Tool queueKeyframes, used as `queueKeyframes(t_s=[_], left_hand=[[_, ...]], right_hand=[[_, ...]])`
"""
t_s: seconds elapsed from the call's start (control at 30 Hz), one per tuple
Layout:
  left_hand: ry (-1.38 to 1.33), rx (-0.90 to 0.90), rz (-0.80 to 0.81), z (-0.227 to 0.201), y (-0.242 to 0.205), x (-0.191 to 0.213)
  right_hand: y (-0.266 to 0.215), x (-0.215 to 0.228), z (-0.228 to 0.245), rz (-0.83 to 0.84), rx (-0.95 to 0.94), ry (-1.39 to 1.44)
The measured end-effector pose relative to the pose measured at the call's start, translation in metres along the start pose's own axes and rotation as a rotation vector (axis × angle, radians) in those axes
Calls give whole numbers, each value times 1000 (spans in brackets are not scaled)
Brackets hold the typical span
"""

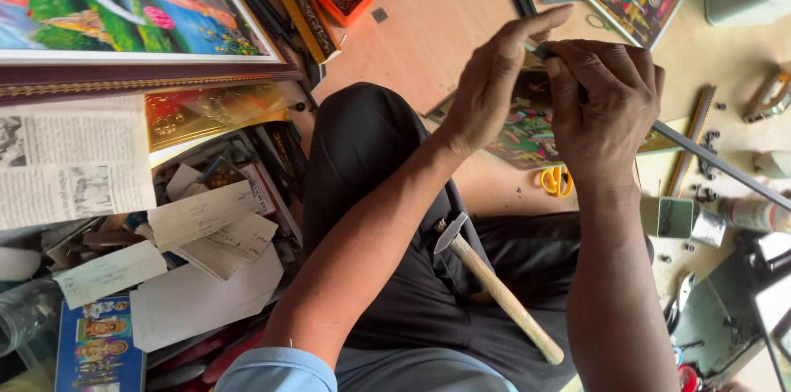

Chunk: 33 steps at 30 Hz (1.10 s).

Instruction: Assembling a picture into a frame and securing it using small nails and a hammer.

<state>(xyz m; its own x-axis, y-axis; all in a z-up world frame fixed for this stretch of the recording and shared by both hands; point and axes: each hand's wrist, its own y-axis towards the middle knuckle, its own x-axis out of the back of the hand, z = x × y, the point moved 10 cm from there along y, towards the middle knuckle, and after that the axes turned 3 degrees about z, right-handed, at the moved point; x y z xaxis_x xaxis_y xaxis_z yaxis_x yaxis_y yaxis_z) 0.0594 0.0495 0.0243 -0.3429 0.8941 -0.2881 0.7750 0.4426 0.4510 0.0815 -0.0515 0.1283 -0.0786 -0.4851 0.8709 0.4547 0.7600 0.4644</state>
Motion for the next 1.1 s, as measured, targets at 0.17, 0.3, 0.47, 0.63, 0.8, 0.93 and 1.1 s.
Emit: queueKeyframes(t_s=[0.17,0.3,0.47,0.63,0.8,0.93,1.1], left_hand=[[45,-43,14,-7,4,1],[73,-47,9,-8,1,-3],[121,115,-64,-13,6,1],[165,-89,-256,-15,4,7],[192,42,-293,-10,7,16],[151,35,-311,-2,-1,10],[107,-85,-404,-10,-3,39]], right_hand=[[7,-11,-1,-17,11,10],[3,-12,-1,-8,4,3],[-1,-12,4,-89,19,6],[-21,0,5,-195,151,-149],[-89,34,-69,-166,146,-258],[-126,52,-110,-131,30,-294],[-82,49,-68,-111,64,-337]])
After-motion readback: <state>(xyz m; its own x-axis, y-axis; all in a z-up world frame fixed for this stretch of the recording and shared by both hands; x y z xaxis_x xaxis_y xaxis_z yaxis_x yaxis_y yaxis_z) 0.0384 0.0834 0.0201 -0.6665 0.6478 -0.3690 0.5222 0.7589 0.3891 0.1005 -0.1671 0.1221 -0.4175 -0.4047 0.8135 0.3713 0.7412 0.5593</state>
